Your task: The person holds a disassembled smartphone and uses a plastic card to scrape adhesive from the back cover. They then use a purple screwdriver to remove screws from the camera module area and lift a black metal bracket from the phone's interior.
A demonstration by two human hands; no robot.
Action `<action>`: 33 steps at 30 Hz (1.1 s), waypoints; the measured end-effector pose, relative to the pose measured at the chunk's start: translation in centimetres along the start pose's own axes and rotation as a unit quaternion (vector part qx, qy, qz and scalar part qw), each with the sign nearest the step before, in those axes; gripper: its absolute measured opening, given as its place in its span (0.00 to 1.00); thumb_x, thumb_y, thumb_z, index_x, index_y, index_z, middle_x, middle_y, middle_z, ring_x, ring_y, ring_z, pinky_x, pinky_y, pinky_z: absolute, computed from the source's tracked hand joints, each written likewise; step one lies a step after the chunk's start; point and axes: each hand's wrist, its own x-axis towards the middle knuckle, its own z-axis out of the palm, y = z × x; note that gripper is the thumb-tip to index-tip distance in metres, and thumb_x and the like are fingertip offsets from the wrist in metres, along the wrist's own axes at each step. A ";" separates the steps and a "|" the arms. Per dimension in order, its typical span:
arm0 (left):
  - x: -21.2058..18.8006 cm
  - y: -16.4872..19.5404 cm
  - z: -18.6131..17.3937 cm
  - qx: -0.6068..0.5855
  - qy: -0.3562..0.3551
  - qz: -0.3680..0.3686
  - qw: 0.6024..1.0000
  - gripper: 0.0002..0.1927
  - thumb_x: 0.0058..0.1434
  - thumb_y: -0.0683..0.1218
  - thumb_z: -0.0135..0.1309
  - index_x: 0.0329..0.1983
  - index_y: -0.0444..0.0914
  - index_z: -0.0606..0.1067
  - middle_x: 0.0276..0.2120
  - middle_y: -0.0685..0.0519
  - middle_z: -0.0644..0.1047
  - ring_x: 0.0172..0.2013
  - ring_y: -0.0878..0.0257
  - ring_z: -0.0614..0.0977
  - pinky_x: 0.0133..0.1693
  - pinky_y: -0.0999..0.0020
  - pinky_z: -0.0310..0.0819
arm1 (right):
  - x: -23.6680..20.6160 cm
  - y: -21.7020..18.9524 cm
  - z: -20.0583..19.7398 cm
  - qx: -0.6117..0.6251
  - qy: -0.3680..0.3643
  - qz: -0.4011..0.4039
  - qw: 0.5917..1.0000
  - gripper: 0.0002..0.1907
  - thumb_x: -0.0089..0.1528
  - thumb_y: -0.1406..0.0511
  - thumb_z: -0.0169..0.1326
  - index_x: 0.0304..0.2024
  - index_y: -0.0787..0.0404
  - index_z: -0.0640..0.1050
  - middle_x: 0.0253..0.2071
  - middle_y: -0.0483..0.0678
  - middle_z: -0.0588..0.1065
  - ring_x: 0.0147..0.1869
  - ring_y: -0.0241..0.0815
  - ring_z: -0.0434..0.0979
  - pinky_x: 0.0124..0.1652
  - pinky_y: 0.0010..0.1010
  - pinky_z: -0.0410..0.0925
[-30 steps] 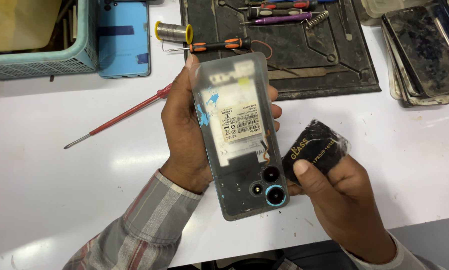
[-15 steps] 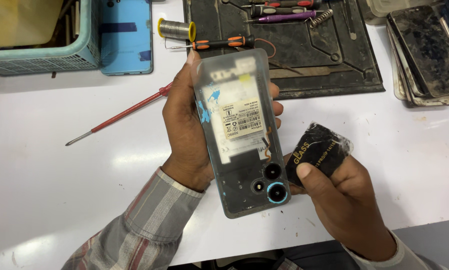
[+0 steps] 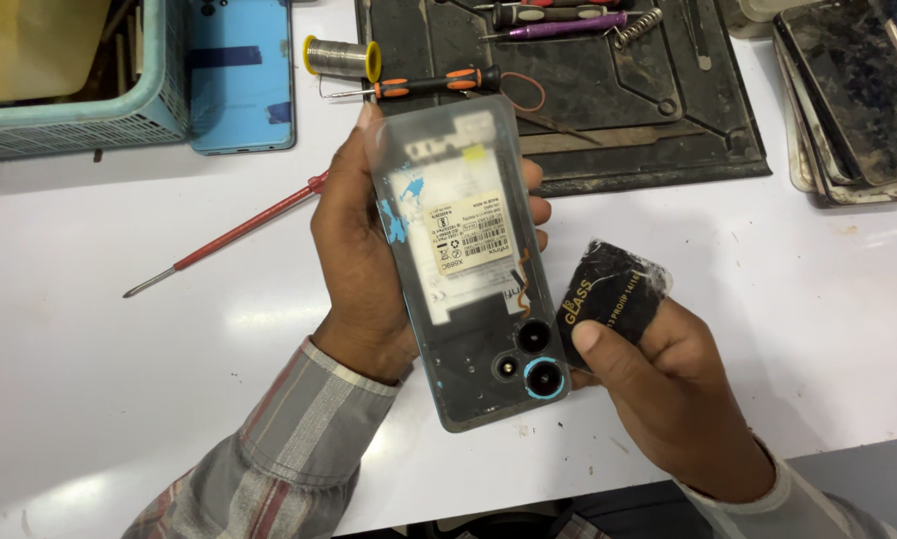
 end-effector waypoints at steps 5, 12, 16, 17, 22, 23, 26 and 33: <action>0.2 0.0 0.0 0.013 0.005 0.001 1.000 0.38 0.75 0.65 0.27 0.67 0.30 0.69 0.45 0.34 0.80 0.42 0.47 0.85 0.44 0.52 0.86 | -0.1 0.4 -0.3 0.028 -0.016 -0.028 0.999 0.07 0.69 0.70 0.48 0.41 0.72 0.74 0.40 0.53 0.77 0.43 0.41 0.79 0.44 0.38 0.76; 0.2 0.0 -0.1 0.002 0.005 0.004 1.000 0.38 0.76 0.65 0.27 0.68 0.30 0.68 0.46 0.33 0.79 0.43 0.47 0.85 0.45 0.52 0.85 | -0.2 0.6 -0.6 0.032 -0.011 -0.039 0.999 0.07 0.68 0.72 0.48 0.40 0.72 0.75 0.39 0.53 0.78 0.43 0.41 0.79 0.43 0.37 0.75; 0.1 -0.1 -0.3 -0.007 0.004 0.009 1.000 0.38 0.76 0.65 0.27 0.68 0.30 0.68 0.46 0.33 0.79 0.43 0.47 0.85 0.45 0.51 0.85 | -0.3 0.5 -0.6 0.044 -0.007 -0.043 0.998 0.07 0.68 0.72 0.48 0.40 0.72 0.75 0.40 0.53 0.78 0.45 0.41 0.79 0.46 0.37 0.73; 0.2 -0.1 -0.4 -0.003 0.001 0.015 1.000 0.38 0.76 0.64 0.26 0.68 0.30 0.67 0.46 0.33 0.79 0.43 0.46 0.85 0.45 0.51 0.85 | -0.3 0.4 -0.7 0.051 -0.014 -0.051 0.997 0.07 0.69 0.72 0.48 0.40 0.73 0.75 0.40 0.55 0.79 0.44 0.41 0.79 0.46 0.37 0.73; 0.1 0.0 -0.6 -0.010 -0.005 0.025 1.000 0.37 0.76 0.63 0.26 0.68 0.31 0.67 0.47 0.32 0.79 0.44 0.46 0.85 0.46 0.50 0.85 | -0.4 0.2 -0.7 0.051 -0.008 -0.043 0.998 0.09 0.68 0.72 0.49 0.42 0.74 0.77 0.39 0.57 0.80 0.44 0.43 0.80 0.44 0.38 0.74; 0.1 0.1 -0.6 -0.012 -0.003 0.023 1.000 0.37 0.76 0.63 0.26 0.68 0.31 0.67 0.47 0.32 0.79 0.44 0.46 0.85 0.46 0.50 0.85 | -0.3 0.1 -0.7 0.051 -0.011 -0.041 0.998 0.09 0.68 0.71 0.49 0.42 0.74 0.77 0.38 0.57 0.80 0.43 0.44 0.81 0.44 0.39 0.75; 0.1 0.1 -0.5 -0.029 -0.007 0.024 0.999 0.36 0.77 0.63 0.26 0.68 0.31 0.67 0.47 0.32 0.79 0.44 0.46 0.85 0.46 0.50 0.85 | -0.1 0.0 -0.7 0.037 -0.005 -0.017 0.999 0.08 0.66 0.72 0.51 0.40 0.74 0.78 0.36 0.58 0.80 0.38 0.46 0.83 0.40 0.42 0.78; 0.0 0.1 -0.2 -0.003 0.005 0.036 0.999 0.36 0.76 0.63 0.27 0.67 0.29 0.68 0.46 0.32 0.79 0.43 0.46 0.85 0.46 0.51 0.85 | -0.2 0.1 -0.9 0.018 0.005 -0.014 1.000 0.07 0.65 0.73 0.52 0.37 0.74 0.79 0.34 0.59 0.81 0.35 0.47 0.83 0.37 0.41 0.79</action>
